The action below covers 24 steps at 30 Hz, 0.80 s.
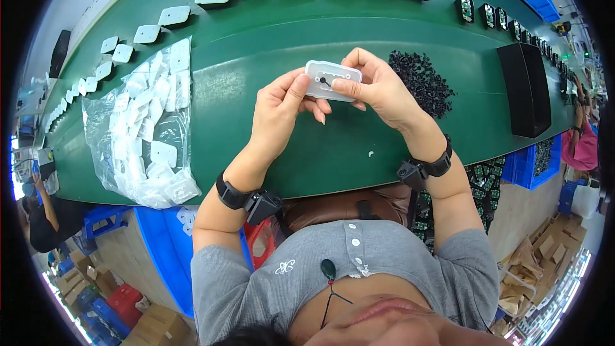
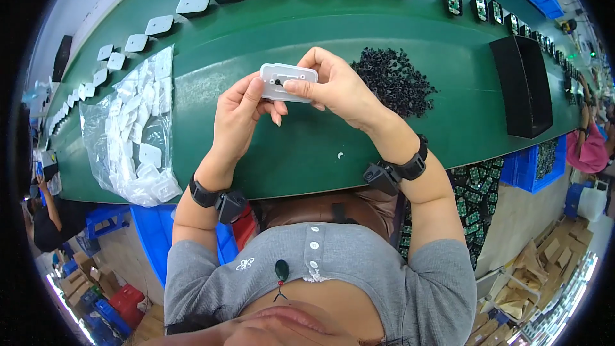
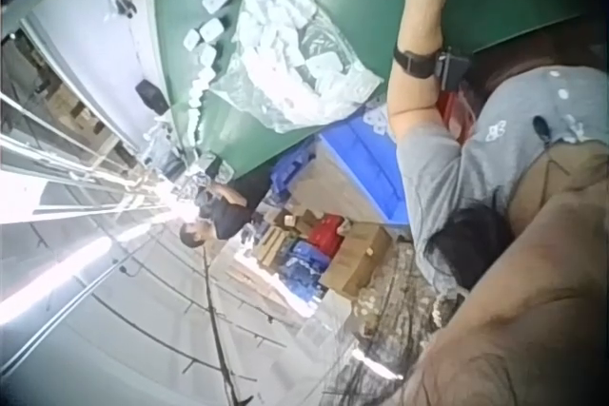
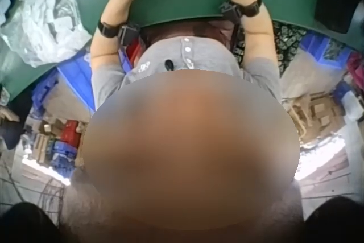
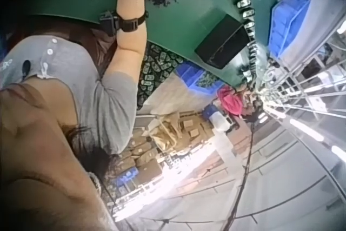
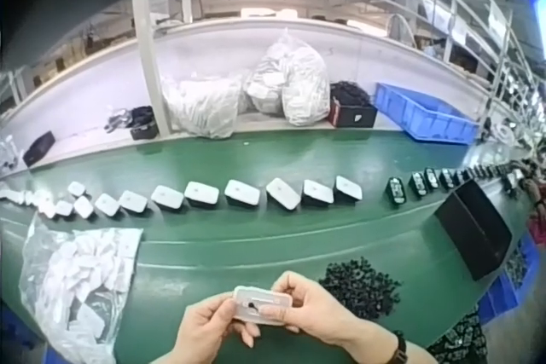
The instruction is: The person picks up a white plastic cover, inserts a small black component into it, and then presses the cover onto a black electronic housing. The completed unit is then placed onto the green conveyor belt with the others.
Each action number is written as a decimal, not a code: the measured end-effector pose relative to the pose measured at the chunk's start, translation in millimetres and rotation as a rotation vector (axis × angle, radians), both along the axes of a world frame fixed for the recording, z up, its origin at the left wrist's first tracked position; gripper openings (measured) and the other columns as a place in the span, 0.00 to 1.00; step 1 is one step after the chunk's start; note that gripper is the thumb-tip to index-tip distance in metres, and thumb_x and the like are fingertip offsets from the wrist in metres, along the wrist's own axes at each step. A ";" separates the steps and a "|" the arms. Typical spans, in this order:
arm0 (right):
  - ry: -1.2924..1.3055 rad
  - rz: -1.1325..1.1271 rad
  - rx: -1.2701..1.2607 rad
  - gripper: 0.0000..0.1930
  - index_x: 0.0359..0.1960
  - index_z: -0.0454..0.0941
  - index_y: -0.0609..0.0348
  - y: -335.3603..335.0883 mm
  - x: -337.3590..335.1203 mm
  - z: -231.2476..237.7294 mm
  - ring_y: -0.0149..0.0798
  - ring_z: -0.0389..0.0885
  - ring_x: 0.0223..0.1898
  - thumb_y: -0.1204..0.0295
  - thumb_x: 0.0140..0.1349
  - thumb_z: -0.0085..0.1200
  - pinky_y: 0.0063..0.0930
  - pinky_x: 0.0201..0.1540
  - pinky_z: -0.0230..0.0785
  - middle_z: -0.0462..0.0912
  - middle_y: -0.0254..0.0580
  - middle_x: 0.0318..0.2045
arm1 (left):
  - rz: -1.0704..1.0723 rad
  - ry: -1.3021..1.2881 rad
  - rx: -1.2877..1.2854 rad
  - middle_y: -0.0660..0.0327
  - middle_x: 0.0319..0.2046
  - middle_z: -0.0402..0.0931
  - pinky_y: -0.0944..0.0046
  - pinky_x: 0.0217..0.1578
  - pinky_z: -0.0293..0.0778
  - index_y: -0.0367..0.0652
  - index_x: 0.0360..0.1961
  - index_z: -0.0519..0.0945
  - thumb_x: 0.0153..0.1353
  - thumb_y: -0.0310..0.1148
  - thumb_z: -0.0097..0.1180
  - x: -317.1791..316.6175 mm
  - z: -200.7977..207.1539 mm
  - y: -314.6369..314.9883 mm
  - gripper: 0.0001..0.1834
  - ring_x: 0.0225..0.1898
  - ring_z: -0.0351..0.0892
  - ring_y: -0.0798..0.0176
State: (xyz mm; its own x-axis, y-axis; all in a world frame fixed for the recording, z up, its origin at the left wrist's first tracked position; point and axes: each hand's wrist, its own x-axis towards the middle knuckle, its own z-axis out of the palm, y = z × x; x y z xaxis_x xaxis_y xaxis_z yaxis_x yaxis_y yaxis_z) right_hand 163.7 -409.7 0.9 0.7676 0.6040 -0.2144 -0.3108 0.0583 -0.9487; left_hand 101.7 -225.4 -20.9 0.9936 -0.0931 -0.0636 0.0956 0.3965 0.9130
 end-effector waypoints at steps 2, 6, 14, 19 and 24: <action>0.000 0.000 -0.001 0.15 0.38 0.69 0.58 -0.9 -0.7 -0.4 0.21 0.67 0.26 0.67 0.58 0.62 0.14 0.23 0.59 0.72 0.29 0.28 | 0.022 0.035 0.010 0.55 0.28 0.78 0.70 0.26 0.75 0.29 0.50 0.74 0.70 0.35 0.44 3.1 -0.2 -0.8 0.18 0.25 0.78 0.66; -0.297 -0.145 -0.132 0.18 0.46 0.69 0.61 -8.0 4.3 4.7 0.22 0.70 0.31 0.67 0.60 0.60 0.14 0.28 0.63 0.73 0.31 0.33 | 0.110 0.110 0.312 0.62 0.24 0.77 0.76 0.15 0.64 0.36 0.50 0.77 0.69 0.35 0.44 13.1 -7.9 12.8 0.16 0.15 0.71 0.75; -1.329 -0.745 -1.255 0.22 0.45 0.76 0.55 -134.9 163.6 4.7 0.41 0.77 0.37 0.51 0.58 0.56 0.34 0.42 0.70 0.77 0.42 0.37 | 0.199 0.023 0.796 0.62 0.19 0.72 0.69 0.17 0.62 0.37 0.34 0.74 0.65 0.29 0.49 25.1 -18.2 35.1 0.06 0.15 0.66 0.71; -1.039 -0.628 -1.895 0.30 0.47 0.74 0.55 -190.4 215.7 -13.3 0.49 0.77 0.43 0.43 0.53 0.57 0.39 0.45 0.71 0.76 0.48 0.45 | 0.230 -0.279 1.206 0.55 0.28 0.72 0.60 0.30 0.70 0.36 0.31 0.76 0.63 0.30 0.52 23.7 -11.8 20.9 0.08 0.30 0.75 0.54; -0.838 -0.741 -1.143 0.29 0.53 0.68 0.57 -219.9 185.5 -36.3 0.47 0.74 0.49 0.57 0.52 0.61 0.36 0.51 0.69 0.75 0.50 0.46 | 0.224 -0.259 1.277 0.55 0.35 0.70 0.61 0.31 0.69 0.38 0.41 0.74 0.62 0.37 0.55 10.7 -7.4 10.2 0.14 0.30 0.72 0.56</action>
State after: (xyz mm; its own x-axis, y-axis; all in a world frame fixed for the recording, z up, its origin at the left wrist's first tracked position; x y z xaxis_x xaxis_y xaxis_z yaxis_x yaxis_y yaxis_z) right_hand 349.1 -629.6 -35.4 0.9330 -0.1135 0.3415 0.0686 -0.8755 -0.4783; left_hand 112.4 -215.2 -28.3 0.9762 0.0570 0.2093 -0.0916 -0.7662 0.6361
